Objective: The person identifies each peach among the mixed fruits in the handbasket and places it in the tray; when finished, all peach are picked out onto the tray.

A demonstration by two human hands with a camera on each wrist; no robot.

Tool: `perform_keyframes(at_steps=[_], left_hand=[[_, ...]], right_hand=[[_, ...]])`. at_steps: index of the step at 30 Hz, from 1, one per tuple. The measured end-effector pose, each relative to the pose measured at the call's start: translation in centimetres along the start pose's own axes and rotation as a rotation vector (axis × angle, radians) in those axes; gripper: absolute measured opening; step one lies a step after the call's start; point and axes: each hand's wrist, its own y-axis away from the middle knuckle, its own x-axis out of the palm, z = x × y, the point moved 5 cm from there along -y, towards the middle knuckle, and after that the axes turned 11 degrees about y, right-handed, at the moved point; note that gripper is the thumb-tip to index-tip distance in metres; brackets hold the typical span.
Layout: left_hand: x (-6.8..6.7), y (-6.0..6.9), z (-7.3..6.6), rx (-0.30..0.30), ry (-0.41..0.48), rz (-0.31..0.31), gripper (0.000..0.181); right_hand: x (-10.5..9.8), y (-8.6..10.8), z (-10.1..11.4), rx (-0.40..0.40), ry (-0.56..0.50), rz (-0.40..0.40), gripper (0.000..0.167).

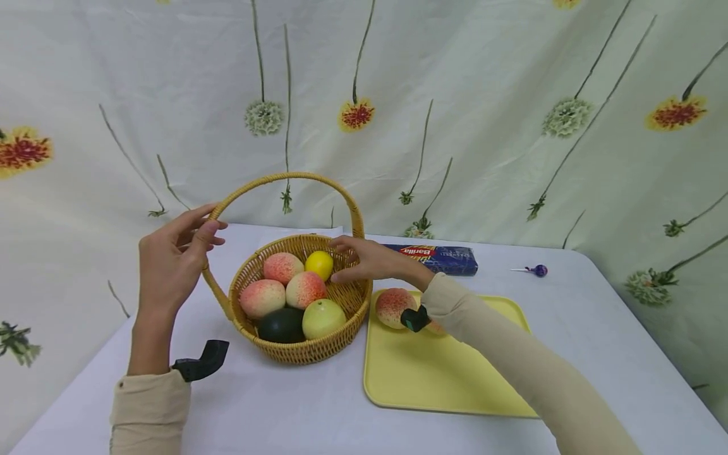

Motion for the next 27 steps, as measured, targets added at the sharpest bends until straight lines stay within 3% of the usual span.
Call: perform_keyframes(at_steps=[7, 17, 27], left_hand=[[-0.1, 0.1, -0.1, 0.007, 0.011, -0.008, 0.033], [0.1, -0.1, -0.2, 0.006, -0.007, -0.002, 0.034], [0.1, 0.0, -0.1, 0.003, -0.001, 0.000, 0.034]], right_hand=[[0.9, -1.9, 0.7, 0.006, -0.002, 0.044, 0.068], [2.4, -2.9, 1.3, 0.042, 0.083, 0.202, 0.072], [2.9, -3.5, 1.2, 0.071, 0.104, 0.226, 0.072]])
